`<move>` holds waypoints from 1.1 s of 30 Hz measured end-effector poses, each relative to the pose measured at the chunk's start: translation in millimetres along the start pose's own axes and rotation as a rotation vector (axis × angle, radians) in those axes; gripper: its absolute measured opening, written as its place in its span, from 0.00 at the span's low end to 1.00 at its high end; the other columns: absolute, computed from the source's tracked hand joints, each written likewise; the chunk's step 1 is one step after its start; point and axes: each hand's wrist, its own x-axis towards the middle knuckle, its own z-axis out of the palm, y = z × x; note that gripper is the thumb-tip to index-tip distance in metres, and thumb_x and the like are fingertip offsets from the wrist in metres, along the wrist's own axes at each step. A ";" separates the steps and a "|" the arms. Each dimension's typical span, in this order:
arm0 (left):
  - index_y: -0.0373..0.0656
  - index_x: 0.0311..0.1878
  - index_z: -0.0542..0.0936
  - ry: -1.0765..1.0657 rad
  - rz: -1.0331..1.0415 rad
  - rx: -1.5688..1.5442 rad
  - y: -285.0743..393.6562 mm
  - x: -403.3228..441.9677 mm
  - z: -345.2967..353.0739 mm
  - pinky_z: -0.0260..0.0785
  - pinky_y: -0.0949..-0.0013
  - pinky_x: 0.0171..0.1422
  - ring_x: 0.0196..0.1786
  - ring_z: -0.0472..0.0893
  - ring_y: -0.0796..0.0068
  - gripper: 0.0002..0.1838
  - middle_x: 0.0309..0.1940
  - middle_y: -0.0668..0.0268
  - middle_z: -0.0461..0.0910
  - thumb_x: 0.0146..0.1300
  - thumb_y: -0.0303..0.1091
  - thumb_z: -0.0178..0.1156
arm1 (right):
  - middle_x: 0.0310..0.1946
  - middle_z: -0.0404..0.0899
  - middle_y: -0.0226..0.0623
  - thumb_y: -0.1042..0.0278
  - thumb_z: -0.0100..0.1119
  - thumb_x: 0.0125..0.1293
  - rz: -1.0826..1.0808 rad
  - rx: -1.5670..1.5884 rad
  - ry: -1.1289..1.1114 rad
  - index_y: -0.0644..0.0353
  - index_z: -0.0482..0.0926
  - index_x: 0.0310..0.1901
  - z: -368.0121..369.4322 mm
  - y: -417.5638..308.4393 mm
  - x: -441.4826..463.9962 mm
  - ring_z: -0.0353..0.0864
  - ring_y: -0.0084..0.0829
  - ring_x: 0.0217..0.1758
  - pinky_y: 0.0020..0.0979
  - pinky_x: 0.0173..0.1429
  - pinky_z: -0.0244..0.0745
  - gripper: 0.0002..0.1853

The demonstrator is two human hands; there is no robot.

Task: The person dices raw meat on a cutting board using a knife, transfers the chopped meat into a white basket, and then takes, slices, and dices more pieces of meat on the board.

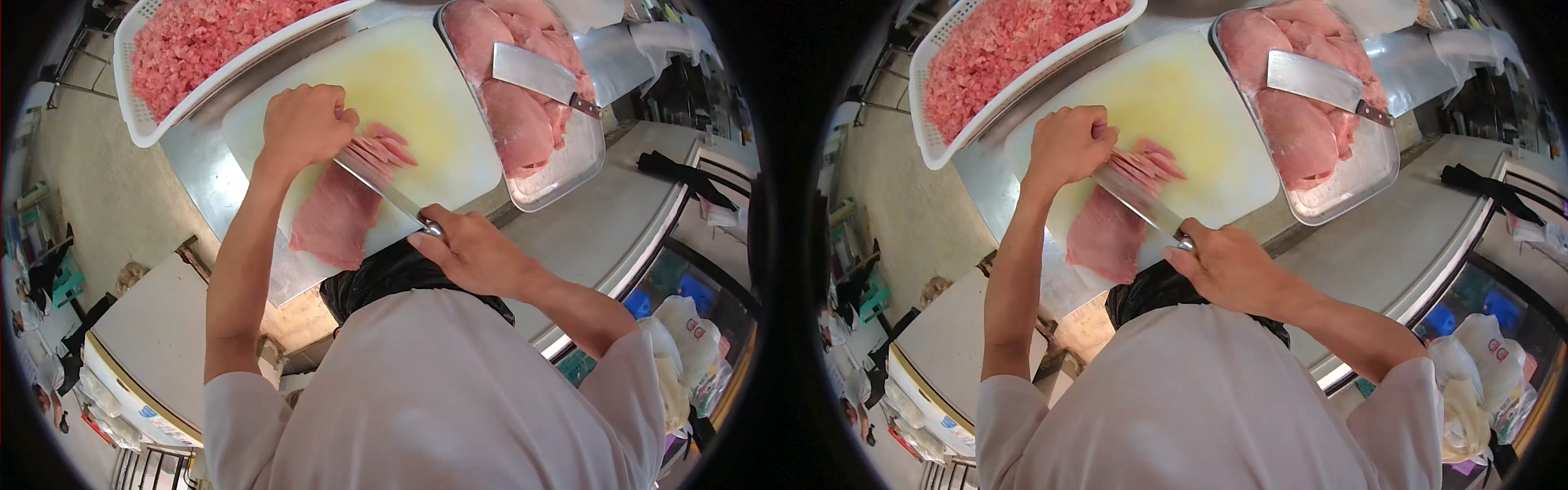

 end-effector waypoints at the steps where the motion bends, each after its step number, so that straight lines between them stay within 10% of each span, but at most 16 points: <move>1: 0.41 0.29 0.82 0.001 0.000 -0.004 -7.1 1.1 1.4 0.74 0.45 0.44 0.33 0.84 0.43 0.13 0.25 0.52 0.84 0.61 0.41 0.62 | 0.25 0.83 0.56 0.55 0.57 0.80 0.011 -0.029 -0.005 0.73 0.75 0.57 2.8 -2.6 5.3 0.85 0.61 0.32 0.54 0.41 0.79 0.23; 11: 0.41 0.31 0.80 0.110 -0.119 0.138 -17.5 0.7 2.7 0.75 0.46 0.42 0.31 0.85 0.45 0.11 0.22 0.50 0.83 0.57 0.40 0.63 | 0.23 0.83 0.54 0.53 0.59 0.79 -0.157 -0.189 0.122 0.67 0.75 0.55 42.6 51.8 54.2 0.84 0.60 0.28 0.55 0.35 0.78 0.22; 24: 0.42 0.31 0.83 -0.365 0.260 0.061 9.7 15.8 15.5 0.76 0.50 0.46 0.41 0.85 0.49 0.02 0.32 0.56 0.87 0.52 0.26 0.65 | 0.29 0.85 0.54 0.47 0.59 0.78 -0.174 -0.160 0.213 0.67 0.78 0.54 50.4 59.4 53.3 0.87 0.59 0.36 0.55 0.42 0.80 0.25; 33: 0.41 0.36 0.86 -0.141 0.519 -0.129 35.8 32.5 47.5 0.77 0.50 0.50 0.46 0.85 0.48 0.07 0.35 0.53 0.86 0.53 0.28 0.64 | 0.32 0.87 0.54 0.44 0.58 0.77 -0.141 -0.140 0.201 0.68 0.78 0.56 51.2 58.2 50.8 0.89 0.56 0.40 0.54 0.46 0.82 0.28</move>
